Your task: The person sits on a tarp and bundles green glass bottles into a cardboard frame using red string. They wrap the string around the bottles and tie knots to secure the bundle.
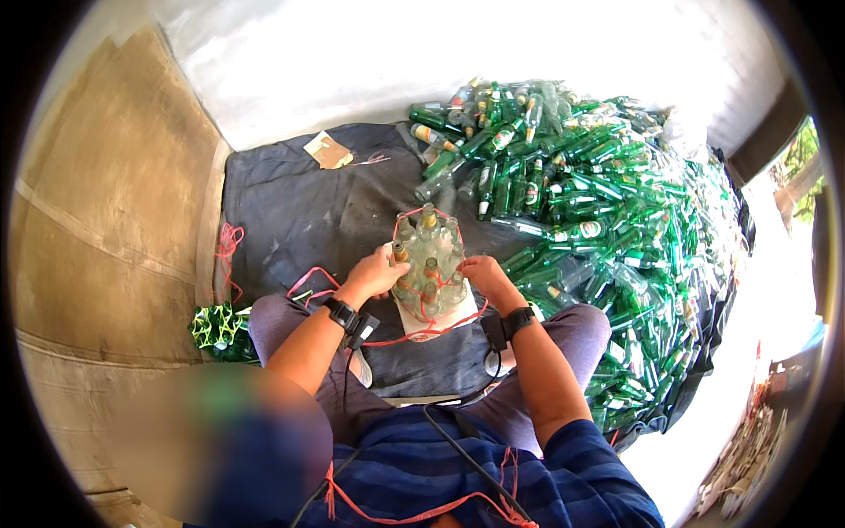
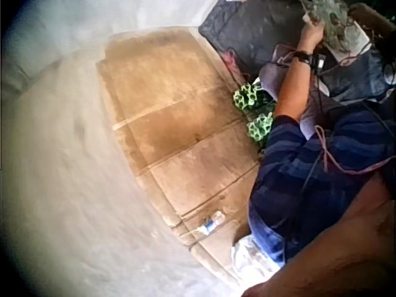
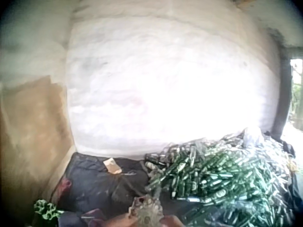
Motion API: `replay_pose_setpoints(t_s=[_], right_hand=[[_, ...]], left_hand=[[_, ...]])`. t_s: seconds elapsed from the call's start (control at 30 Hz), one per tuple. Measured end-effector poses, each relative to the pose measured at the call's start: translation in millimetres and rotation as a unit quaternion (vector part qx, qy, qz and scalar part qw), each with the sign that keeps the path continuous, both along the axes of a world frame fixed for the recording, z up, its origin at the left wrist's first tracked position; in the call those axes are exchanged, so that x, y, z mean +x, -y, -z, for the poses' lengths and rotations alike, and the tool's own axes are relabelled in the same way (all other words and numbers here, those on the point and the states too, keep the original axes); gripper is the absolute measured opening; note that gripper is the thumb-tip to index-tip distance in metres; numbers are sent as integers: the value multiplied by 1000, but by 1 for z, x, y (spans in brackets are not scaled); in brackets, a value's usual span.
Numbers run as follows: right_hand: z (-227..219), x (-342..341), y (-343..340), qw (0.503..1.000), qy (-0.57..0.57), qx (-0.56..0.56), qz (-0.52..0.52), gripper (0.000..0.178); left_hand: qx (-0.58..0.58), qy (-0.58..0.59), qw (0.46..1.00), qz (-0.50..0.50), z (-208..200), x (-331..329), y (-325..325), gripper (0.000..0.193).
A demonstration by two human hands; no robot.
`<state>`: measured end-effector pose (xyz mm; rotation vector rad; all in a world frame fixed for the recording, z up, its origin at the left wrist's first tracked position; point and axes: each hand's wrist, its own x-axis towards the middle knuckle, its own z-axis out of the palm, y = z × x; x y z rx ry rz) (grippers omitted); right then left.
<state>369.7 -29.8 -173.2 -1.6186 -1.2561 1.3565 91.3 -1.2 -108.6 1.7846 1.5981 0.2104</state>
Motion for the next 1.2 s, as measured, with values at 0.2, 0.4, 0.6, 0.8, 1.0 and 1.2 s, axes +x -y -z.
replay_pose_setpoints(t_s=[0.2,0.4,0.6,0.8,1.0,1.2], right_hand=[[-21,-13,3,1000,-11,-21,8,18],[13,-26,24,998,18,65,18,12],[2,-76,67,951,-259,-130,105,19],[1,-80,61,964,-220,-111,103,14],[7,-84,63,982,-151,-97,63,15],[15,-73,60,976,-177,-109,68,16]], left_hand=[[-189,258,941,-106,16,16,7,40],[-46,96,993,-48,21,17,-19,32],[142,22,990,13,41,25,-47,32],[202,-60,973,94,24,33,-38,37],[369,33,916,156,0,32,-13,13],[247,61,919,303,7,35,22,9]])
